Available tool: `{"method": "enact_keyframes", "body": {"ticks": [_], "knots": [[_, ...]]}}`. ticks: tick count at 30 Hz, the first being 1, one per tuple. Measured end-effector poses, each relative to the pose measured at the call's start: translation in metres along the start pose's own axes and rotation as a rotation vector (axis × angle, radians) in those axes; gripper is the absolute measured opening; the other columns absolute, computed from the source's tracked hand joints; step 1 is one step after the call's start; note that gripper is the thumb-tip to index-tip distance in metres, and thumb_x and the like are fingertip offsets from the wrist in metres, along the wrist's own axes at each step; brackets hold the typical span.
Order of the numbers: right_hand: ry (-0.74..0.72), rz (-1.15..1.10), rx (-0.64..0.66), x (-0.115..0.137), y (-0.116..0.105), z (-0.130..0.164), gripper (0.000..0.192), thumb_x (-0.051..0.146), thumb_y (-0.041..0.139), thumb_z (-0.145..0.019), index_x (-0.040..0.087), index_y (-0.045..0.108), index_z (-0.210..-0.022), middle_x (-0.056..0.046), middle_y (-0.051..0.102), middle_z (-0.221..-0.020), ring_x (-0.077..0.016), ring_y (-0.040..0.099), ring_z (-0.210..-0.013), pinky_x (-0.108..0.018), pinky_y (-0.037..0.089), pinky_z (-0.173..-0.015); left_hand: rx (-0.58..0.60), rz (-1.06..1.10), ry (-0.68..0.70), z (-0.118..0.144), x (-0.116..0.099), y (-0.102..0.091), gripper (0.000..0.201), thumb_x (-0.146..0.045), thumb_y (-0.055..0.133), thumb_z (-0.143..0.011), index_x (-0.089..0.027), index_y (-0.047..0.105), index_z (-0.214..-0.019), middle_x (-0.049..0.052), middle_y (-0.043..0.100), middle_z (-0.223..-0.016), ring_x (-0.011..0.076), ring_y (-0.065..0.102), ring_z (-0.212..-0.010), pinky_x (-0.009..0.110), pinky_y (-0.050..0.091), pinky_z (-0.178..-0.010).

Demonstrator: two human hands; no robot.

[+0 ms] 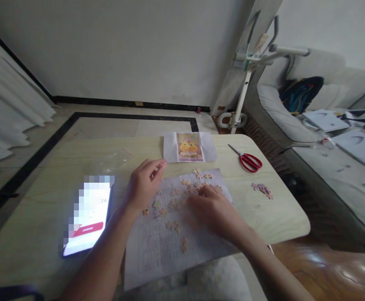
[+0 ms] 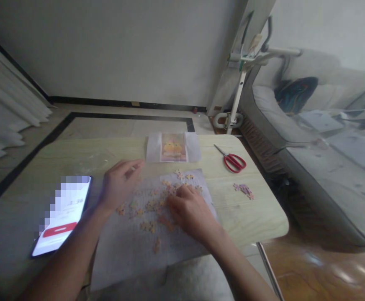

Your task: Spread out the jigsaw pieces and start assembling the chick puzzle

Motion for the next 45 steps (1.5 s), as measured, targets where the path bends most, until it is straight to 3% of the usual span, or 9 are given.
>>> {"method": "enact_keyframes", "body": {"ticks": [7,18,23,34,41,45], "knots": [[0.066,-0.101,-0.018,-0.011,-0.001,0.003,0.013,0.021,0.055,-0.091,0.019,0.065,-0.083,-0.005,0.057,-0.088,-0.017,0.055,-0.08,-0.029,0.045,-0.072,0.008,0.02,0.003,0.0,-0.001,-0.001,0.019,-0.021,0.057,-0.091,-0.019,0.067,-0.106,0.002,0.067,-0.088,0.009,0.058,-0.066,0.022,0.048,-0.063],[0.106,0.023,-0.07,-0.015,-0.009,0.008,0.017,0.019,0.059,-0.088,0.021,0.067,-0.103,-0.008,0.061,-0.096,-0.022,0.057,-0.087,-0.034,0.048,-0.077,-0.035,0.023,-0.016,-0.003,-0.002,-0.005,0.019,-0.024,0.058,-0.09,-0.019,0.068,-0.106,0.003,0.07,-0.089,0.0088,0.058,-0.063,0.022,0.048,-0.06],[0.067,-0.022,0.032,-0.005,-0.007,0.004,0.016,0.011,0.056,-0.086,0.021,0.067,-0.092,-0.006,0.059,-0.092,-0.0187,0.056,-0.083,-0.029,0.045,-0.072,-0.1,0.029,-0.132,-0.004,-0.001,-0.008,0.02,-0.026,0.061,-0.088,-0.018,0.068,-0.104,0.004,0.074,-0.09,0.0112,0.065,-0.066,0.023,0.051,-0.063],[0.091,-0.07,0.01,-0.003,0.0,0.001,0.016,0.016,0.054,-0.089,0.019,0.064,-0.078,-0.006,0.056,-0.086,-0.0207,0.053,-0.082,-0.033,0.045,-0.072,-0.092,0.058,-0.249,-0.009,-0.013,-0.021,0.021,-0.025,0.059,-0.089,-0.017,0.067,-0.107,0.005,0.074,-0.091,0.0129,0.067,-0.066,0.026,0.055,-0.066],[0.05,-0.093,-0.098,-0.025,-0.009,-0.015,0.018,0.015,0.057,-0.088,0.019,0.068,-0.1,-0.01,0.061,-0.099,-0.0235,0.057,-0.091,-0.038,0.049,-0.08,-0.099,0.081,-0.284,-0.012,-0.013,-0.024,0.022,-0.025,0.059,-0.089,-0.016,0.067,-0.107,0.005,0.074,-0.094,0.0114,0.067,-0.063,0.025,0.055,-0.065],[0.04,-0.021,-0.065,-0.031,-0.013,-0.022,0.021,0.013,0.058,-0.087,0.02,0.069,-0.103,-0.011,0.062,-0.11,-0.0245,0.058,-0.098,-0.04,0.049,-0.086,-0.124,0.156,-0.311,-0.013,-0.011,-0.021,0.02,-0.024,0.061,-0.087,-0.016,0.067,-0.104,0.004,0.074,-0.085,0.0116,0.066,-0.059,0.024,0.055,-0.061]]}}
Point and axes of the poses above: each hand's wrist, its own z-axis away from the middle knuckle, its own y-axis out of the palm, x = y × z, the point moved 1 cm from there along -z, towards the middle knuckle
